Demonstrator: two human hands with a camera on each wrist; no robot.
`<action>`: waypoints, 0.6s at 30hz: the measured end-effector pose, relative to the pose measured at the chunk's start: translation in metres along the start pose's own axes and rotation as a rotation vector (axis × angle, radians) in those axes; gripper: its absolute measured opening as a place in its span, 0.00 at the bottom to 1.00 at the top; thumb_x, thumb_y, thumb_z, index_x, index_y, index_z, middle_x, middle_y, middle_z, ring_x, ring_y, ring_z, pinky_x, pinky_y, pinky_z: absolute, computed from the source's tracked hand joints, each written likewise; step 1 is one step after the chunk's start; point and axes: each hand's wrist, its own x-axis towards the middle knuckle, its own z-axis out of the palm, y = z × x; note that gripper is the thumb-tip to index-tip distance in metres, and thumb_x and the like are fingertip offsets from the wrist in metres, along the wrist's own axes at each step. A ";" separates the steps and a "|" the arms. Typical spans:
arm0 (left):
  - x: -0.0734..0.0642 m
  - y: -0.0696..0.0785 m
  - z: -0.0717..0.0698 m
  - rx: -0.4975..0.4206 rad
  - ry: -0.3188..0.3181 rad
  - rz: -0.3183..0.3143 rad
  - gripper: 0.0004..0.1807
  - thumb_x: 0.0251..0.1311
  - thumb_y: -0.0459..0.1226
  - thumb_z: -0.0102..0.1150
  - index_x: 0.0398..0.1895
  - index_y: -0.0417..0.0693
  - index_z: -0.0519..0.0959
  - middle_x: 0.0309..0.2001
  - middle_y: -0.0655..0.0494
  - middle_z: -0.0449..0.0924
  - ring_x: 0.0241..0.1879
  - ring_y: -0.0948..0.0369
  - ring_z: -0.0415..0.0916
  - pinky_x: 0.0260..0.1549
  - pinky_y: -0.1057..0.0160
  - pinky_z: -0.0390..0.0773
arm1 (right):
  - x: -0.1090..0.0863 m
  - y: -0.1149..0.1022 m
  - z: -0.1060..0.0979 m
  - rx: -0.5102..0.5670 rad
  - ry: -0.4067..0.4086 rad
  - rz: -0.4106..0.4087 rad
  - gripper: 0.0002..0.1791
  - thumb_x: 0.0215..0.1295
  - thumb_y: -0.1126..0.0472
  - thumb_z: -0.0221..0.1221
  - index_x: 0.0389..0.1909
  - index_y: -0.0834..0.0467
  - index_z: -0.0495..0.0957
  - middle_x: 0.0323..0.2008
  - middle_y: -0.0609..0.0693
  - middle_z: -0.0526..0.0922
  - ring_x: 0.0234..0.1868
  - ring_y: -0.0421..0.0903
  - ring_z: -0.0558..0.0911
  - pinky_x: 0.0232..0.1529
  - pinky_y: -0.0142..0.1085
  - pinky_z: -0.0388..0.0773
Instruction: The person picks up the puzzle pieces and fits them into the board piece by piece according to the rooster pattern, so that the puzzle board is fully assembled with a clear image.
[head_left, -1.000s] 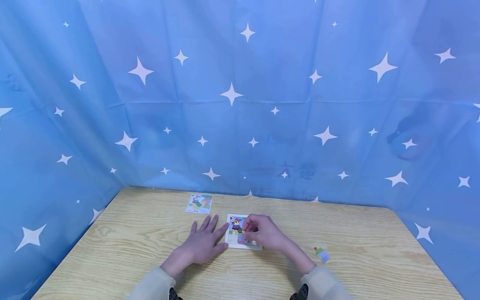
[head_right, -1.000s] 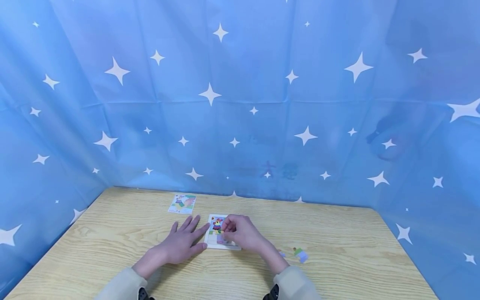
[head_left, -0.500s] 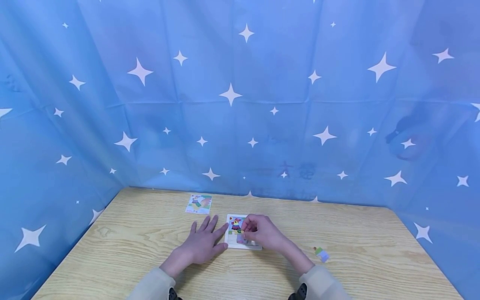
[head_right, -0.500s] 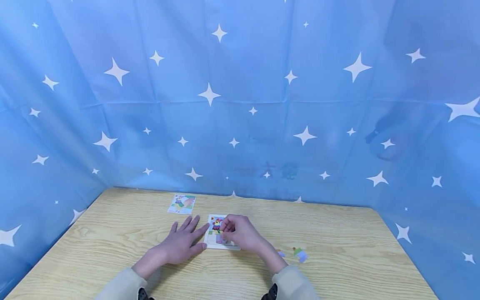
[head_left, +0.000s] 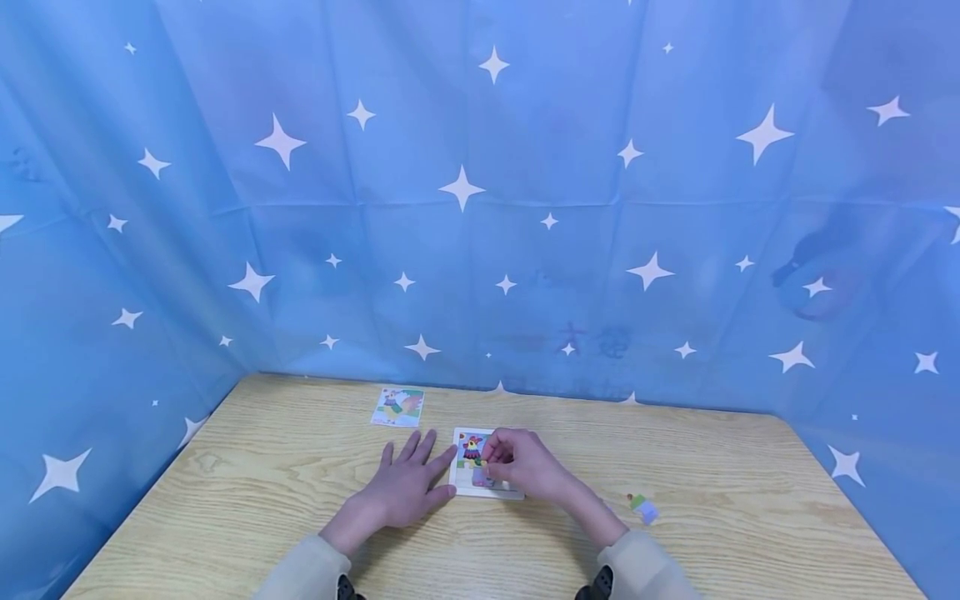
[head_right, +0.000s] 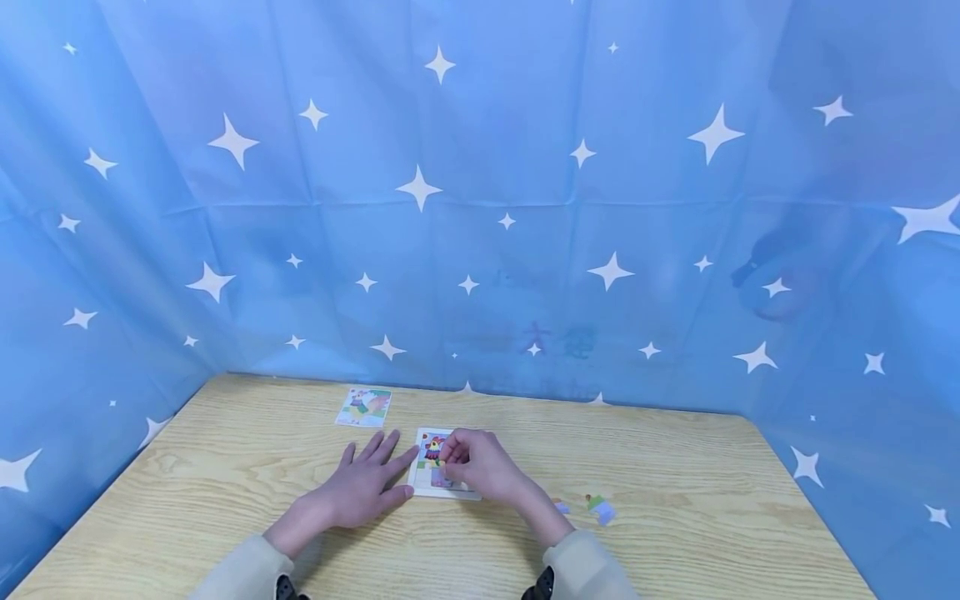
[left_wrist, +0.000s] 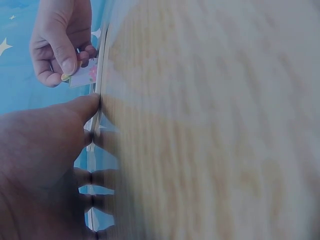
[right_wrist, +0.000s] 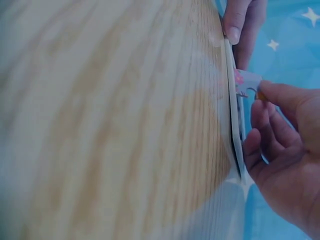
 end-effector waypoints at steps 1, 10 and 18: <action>0.000 0.000 0.000 -0.001 -0.001 -0.002 0.34 0.77 0.56 0.48 0.80 0.52 0.63 0.80 0.36 0.48 0.79 0.37 0.41 0.67 0.24 0.42 | 0.000 0.000 0.000 -0.002 0.000 -0.001 0.05 0.66 0.69 0.66 0.38 0.60 0.80 0.32 0.46 0.80 0.35 0.45 0.79 0.36 0.33 0.77; -0.001 0.001 -0.001 -0.006 -0.001 0.004 0.34 0.77 0.55 0.48 0.80 0.51 0.63 0.80 0.35 0.49 0.79 0.37 0.42 0.67 0.25 0.42 | 0.001 0.001 0.002 -0.003 0.001 -0.011 0.04 0.67 0.69 0.66 0.38 0.60 0.80 0.33 0.46 0.80 0.35 0.44 0.79 0.36 0.33 0.77; 0.000 0.000 0.000 0.006 -0.002 0.012 0.34 0.77 0.55 0.48 0.80 0.51 0.63 0.80 0.35 0.48 0.78 0.36 0.41 0.67 0.24 0.42 | 0.004 0.000 0.004 0.008 0.001 -0.012 0.05 0.67 0.70 0.66 0.38 0.59 0.80 0.32 0.46 0.81 0.35 0.44 0.80 0.36 0.33 0.77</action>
